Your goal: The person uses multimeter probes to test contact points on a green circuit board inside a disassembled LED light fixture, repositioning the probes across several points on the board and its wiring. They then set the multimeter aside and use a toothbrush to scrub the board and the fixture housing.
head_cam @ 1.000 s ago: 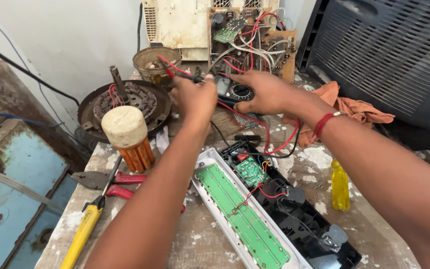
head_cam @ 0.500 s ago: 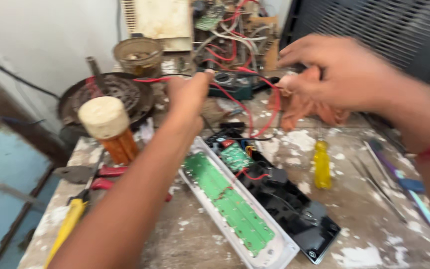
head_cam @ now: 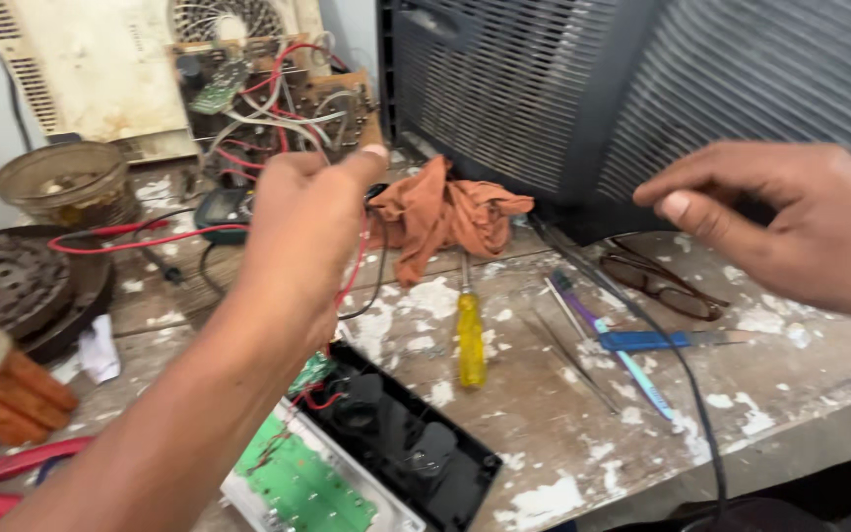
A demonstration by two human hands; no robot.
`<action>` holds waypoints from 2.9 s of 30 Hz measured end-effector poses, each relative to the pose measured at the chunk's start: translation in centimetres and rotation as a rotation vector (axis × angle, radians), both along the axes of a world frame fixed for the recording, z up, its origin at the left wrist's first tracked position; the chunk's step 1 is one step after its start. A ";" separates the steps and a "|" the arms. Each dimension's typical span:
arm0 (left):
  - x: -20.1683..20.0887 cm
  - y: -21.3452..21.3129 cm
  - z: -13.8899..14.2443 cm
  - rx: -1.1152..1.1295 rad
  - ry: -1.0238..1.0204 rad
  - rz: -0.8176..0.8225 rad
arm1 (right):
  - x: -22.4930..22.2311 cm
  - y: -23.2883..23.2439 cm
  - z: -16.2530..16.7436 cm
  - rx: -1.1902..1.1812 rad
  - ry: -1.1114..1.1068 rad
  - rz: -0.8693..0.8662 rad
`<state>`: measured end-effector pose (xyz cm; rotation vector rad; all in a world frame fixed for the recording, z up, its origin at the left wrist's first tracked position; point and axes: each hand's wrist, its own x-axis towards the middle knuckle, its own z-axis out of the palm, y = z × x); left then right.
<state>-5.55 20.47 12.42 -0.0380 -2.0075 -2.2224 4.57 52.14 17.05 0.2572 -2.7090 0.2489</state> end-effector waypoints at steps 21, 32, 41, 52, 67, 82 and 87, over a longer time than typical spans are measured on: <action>-3.4 18.3 -3.5 -1.078 0.123 -0.547 | -0.1 4.1 -9.7 0.023 -0.106 -0.319; -4.5 20.3 -3.9 -1.082 -0.030 -0.617 | -2.8 3.5 -10.2 0.052 -0.235 -0.313; -4.1 19.5 -0.1 -1.185 0.012 -0.668 | -3.1 3.6 -10.7 0.078 -0.274 -0.365; -2.4 14.9 1.6 -1.214 0.293 -0.617 | -1.6 0.7 -9.4 0.136 -0.332 -0.399; -0.1 8.2 1.2 -0.671 0.259 -0.369 | -2.6 -4.1 -5.9 -0.134 0.341 0.210; 5.8 -9.6 2.9 0.057 0.221 -0.132 | -2.5 -21.7 -1.7 -0.641 0.090 0.558; 9.1 -15.4 2.0 0.132 0.212 -0.055 | -1.2 -27.0 -1.8 -0.617 -0.031 0.506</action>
